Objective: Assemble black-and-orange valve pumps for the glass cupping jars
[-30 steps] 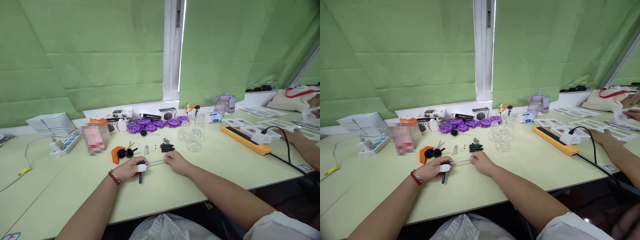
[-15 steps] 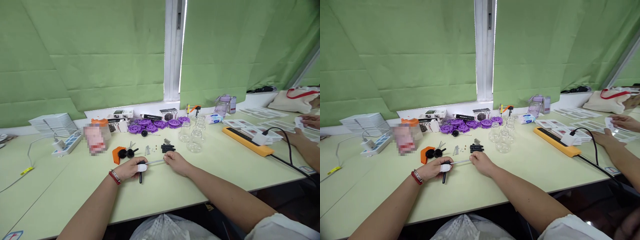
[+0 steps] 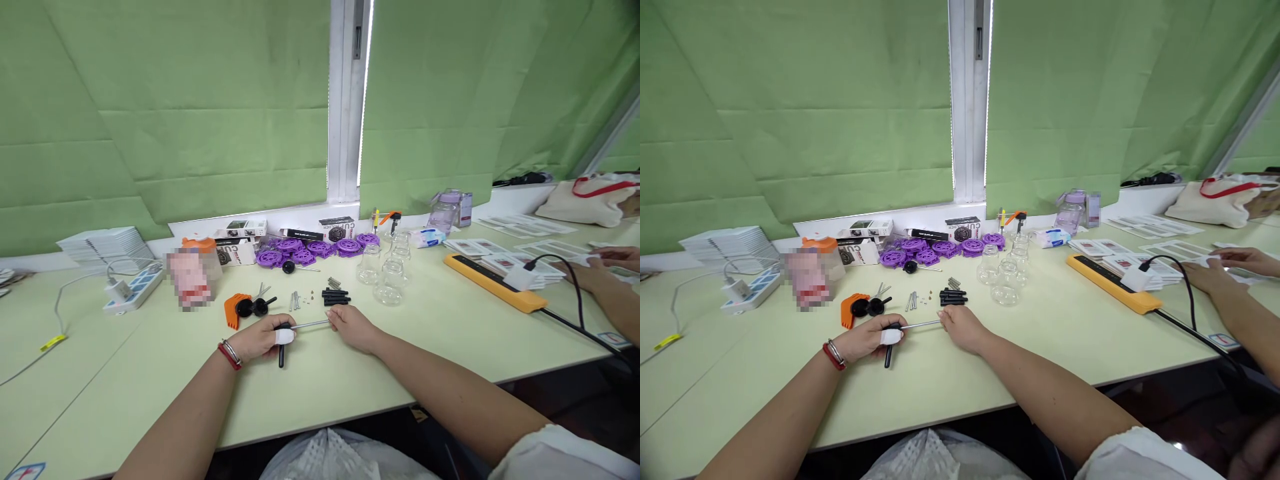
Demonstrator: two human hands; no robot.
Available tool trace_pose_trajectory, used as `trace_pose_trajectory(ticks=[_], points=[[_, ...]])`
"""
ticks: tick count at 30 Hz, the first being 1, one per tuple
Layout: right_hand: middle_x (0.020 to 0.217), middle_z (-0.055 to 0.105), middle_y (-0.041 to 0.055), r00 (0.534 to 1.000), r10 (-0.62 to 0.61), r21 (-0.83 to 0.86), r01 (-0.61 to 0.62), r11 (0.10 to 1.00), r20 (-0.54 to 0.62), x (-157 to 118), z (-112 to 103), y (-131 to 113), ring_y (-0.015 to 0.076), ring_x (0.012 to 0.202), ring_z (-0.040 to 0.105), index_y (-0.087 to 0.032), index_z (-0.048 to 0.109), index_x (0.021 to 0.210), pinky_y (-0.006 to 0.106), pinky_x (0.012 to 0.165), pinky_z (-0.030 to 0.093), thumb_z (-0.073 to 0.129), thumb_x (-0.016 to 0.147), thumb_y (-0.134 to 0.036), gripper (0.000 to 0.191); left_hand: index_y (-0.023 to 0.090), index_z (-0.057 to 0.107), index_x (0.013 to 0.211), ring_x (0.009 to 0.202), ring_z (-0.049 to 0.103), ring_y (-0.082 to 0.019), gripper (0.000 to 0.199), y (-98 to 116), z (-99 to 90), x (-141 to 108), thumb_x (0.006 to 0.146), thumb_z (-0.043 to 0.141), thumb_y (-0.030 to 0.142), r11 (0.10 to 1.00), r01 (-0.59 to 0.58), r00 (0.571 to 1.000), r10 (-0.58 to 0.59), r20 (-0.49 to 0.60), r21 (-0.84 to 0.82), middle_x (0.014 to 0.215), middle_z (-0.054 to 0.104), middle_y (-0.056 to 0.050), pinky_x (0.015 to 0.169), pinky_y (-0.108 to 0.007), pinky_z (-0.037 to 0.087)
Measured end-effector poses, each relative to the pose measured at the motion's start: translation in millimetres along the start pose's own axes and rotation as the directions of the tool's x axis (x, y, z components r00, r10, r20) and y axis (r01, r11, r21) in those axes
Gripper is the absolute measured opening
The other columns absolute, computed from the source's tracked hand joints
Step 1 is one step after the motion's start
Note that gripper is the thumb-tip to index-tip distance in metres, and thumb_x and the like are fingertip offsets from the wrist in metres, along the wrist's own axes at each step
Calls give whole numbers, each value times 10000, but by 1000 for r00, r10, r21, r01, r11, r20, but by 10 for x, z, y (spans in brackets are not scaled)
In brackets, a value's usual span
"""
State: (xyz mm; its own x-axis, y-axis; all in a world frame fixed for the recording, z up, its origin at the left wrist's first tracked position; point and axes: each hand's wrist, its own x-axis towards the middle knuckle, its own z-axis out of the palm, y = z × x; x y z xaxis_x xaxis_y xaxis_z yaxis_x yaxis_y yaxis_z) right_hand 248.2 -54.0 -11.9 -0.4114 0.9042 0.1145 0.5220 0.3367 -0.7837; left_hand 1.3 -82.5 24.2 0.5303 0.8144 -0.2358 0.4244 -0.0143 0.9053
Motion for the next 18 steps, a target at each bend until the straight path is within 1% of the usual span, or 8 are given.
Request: trace_pose_trajectory(ticks=[5,8,10,14,16,18], points=[[575,449,-20,1000,3,42,-3,999,-1,8,6,15,108,534,379,-181,458,630,249,547,301,342,907,-410,378,167,513,906,467,382,-68,318,-3,-2,1,777,568,454,1000,-1,1000,1,2,-8,656,447,38,440,-206,323],[591,451,-19,1000,1,112,0,994,-7,18,8,46,107,555,379,-177,474,635,249,564,306,370,895,-426,375,169,506,914,463,389,-68,323,10,0,-6,777,569,454,1000,10,1000,-10,1,-19,666,455,35,437,-208,327],[618,467,-19,1000,9,182,-8,983,-1,18,-1,54,104,563,376,-175,495,678,246,563,306,405,879,-420,330,169,500,921,460,396,-70,329,16,1,-10,777,569,457,1000,20,1000,-20,-7,-18,663,456,35,434,-210,327],[711,497,-20,997,44,359,-62,931,56,0,-34,26,99,592,391,-175,524,848,233,565,315,524,807,-321,152,171,500,917,455,397,-73,327,2,-1,-9,781,564,462,1000,25,1000,-25,-15,-9,641,446,40,429,-210,329],[729,490,-21,997,43,387,-64,920,64,-8,-47,8,98,619,401,-171,524,851,230,583,320,559,766,-254,124,173,508,913,457,403,-75,316,-10,-5,-6,785,559,458,1000,20,1000,-20,-13,1,641,449,39,427,-209,330],[706,471,-28,997,37,375,-59,925,66,-9,-52,-1,96,619,392,-169,520,811,228,584,312,557,754,-218,84,176,512,916,456,406,-76,310,-15,-6,-3,788,556,454,1000,17,1000,-17,-10,9,644,454,38,425,-208,329]])
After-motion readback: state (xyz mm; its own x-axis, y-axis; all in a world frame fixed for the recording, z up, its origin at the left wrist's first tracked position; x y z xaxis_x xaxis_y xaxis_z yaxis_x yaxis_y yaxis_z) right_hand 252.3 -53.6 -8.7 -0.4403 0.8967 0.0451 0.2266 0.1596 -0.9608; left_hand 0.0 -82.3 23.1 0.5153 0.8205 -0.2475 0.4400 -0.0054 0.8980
